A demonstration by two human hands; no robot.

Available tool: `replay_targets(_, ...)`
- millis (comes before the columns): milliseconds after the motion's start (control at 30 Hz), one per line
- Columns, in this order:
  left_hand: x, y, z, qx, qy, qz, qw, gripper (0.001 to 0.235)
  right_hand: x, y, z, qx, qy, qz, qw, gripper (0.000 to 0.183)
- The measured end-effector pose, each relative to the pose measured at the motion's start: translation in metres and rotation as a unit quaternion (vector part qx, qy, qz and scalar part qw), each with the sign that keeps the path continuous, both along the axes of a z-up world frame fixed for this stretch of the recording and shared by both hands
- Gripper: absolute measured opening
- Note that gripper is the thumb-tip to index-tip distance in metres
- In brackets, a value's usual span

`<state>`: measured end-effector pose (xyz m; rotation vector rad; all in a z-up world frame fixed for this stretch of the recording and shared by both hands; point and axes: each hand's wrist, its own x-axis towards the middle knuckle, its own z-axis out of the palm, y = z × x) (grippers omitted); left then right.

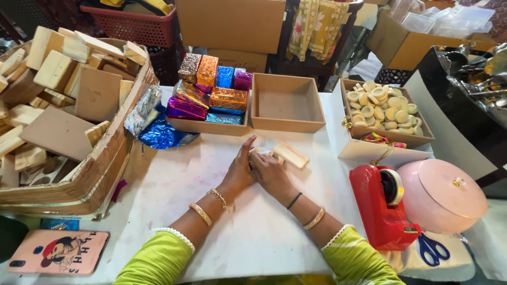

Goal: Wrapping rectangular bars (likely soap or craft blocks) in metallic foil and decorative purple paper, then sealing them with tape.

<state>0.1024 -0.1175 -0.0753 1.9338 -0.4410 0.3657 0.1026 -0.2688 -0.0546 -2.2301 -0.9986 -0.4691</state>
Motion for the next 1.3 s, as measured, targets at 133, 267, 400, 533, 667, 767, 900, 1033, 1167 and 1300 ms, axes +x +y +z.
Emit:
replay_targets(133, 0.012, 0.003, -0.02, 0.009, 0.025, 0.033, 0.999, 0.096, -0.006, 0.006, 0.002, -0.003, -0.024, -0.015, 1.0, 0.02)
replay_targets(267, 0.003, 0.004, -0.007, 0.023, -0.005, 0.022, 0.999, 0.096, -0.015, 0.01, 0.015, -0.018, 0.009, -0.033, 0.999, 0.013)
replay_targets(400, 0.004, 0.002, -0.009, 0.041, -0.034, 0.019, 0.998, 0.1, -0.001, 0.007, 0.006, -0.03, -0.018, -0.015, 0.999, 0.012)
replay_targets(533, -0.005, -0.005, 0.013, 0.041, 0.021, -0.007, 0.999, 0.118, 0.016, -0.003, -0.008, -0.008, 0.011, -0.013, 1.0, 0.018)
replay_targets(667, -0.001, -0.007, 0.008, 0.055, 0.063, -0.035, 0.996, 0.121, 0.013, -0.022, 0.015, 0.01, 0.024, -0.092, 0.995, 0.014)
replay_targets(767, -0.003, -0.006, 0.008, 0.065, 0.058, -0.04, 0.995, 0.12, 0.014, -0.034, 0.035, 0.039, -0.056, -0.171, 0.983, 0.018)
replay_targets(900, -0.005, -0.005, 0.007, 0.09, 0.047, -0.042, 0.994, 0.116, 0.026, -0.04, 0.013, -0.067, -0.246, -0.216, 0.943, 0.033)
replay_targets(1033, -0.008, -0.006, 0.013, 0.125, 0.032, -0.038, 0.991, 0.112, 0.041, -0.053, 0.005, -0.21, -0.035, -0.212, 0.954, 0.029)
replay_targets(1167, -0.011, -0.006, 0.026, 0.135, 0.047, -0.029, 0.989, 0.104, 0.073, -0.079, -0.029, -0.058, 0.012, -0.185, 0.981, 0.033)
replay_targets(1300, -0.011, -0.005, 0.024, 0.083, 0.033, -0.023, 0.996, 0.092, 0.093, -0.093, -0.035, 0.091, 0.079, -0.184, 0.975, 0.036)
